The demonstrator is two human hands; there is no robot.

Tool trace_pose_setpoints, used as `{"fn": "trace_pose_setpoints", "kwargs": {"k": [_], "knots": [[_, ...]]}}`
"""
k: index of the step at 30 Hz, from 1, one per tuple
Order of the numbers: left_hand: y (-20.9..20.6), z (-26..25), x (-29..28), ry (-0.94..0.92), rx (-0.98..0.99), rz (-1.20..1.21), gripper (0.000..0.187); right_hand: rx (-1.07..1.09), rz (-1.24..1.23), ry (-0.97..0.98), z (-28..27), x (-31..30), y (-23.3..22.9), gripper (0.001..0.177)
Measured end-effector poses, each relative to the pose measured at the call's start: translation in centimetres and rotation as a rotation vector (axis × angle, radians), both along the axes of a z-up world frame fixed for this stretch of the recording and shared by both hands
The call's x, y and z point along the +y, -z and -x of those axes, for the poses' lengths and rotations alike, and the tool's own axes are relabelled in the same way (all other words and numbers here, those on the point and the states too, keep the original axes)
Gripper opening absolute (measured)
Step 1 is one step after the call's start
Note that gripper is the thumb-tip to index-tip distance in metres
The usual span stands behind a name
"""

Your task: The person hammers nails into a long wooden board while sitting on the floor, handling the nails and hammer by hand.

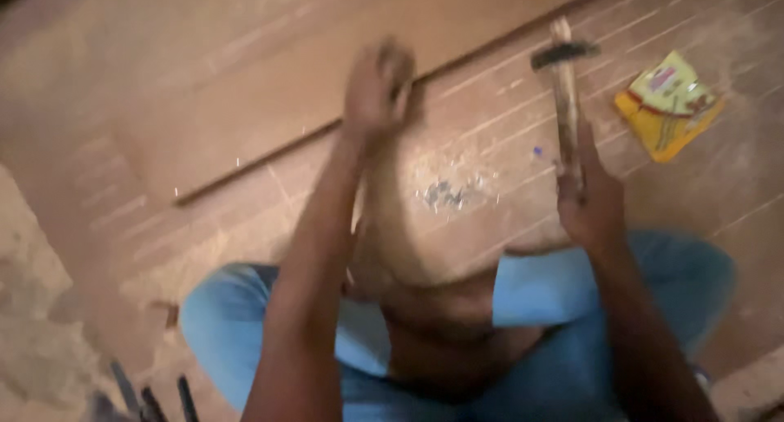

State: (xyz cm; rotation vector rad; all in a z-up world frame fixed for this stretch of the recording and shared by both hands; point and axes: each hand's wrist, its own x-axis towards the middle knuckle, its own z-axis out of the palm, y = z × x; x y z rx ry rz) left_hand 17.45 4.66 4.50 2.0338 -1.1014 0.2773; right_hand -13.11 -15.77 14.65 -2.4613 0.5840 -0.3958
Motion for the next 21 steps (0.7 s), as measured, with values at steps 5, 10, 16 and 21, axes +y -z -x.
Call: {"fn": "trace_pose_setpoints", "kwargs": {"k": [5,10,16,21], "knots": [[0.6,10.8,-0.6,0.348,0.147,-0.188,0.031,-0.071,-0.467,0.192,-0.1,-0.7,0.7,0.069],[1.3,14.6,-3.0,0.027,0.791,-0.249,0.026,-0.206,-0.703,0.157,-1.7,-0.5,0.0,0.073],[5.6,16.3,-3.5,0.038,-0.028,-0.385,0.02,-0.149,-0.862,0.249,-2.0,0.5,-1.6,0.077],[4.4,17.4,-4.5,-0.202,0.106,-0.216,0.021,-0.151,-0.877,0.275,-2.6,0.7,-2.2,0.077]]}}
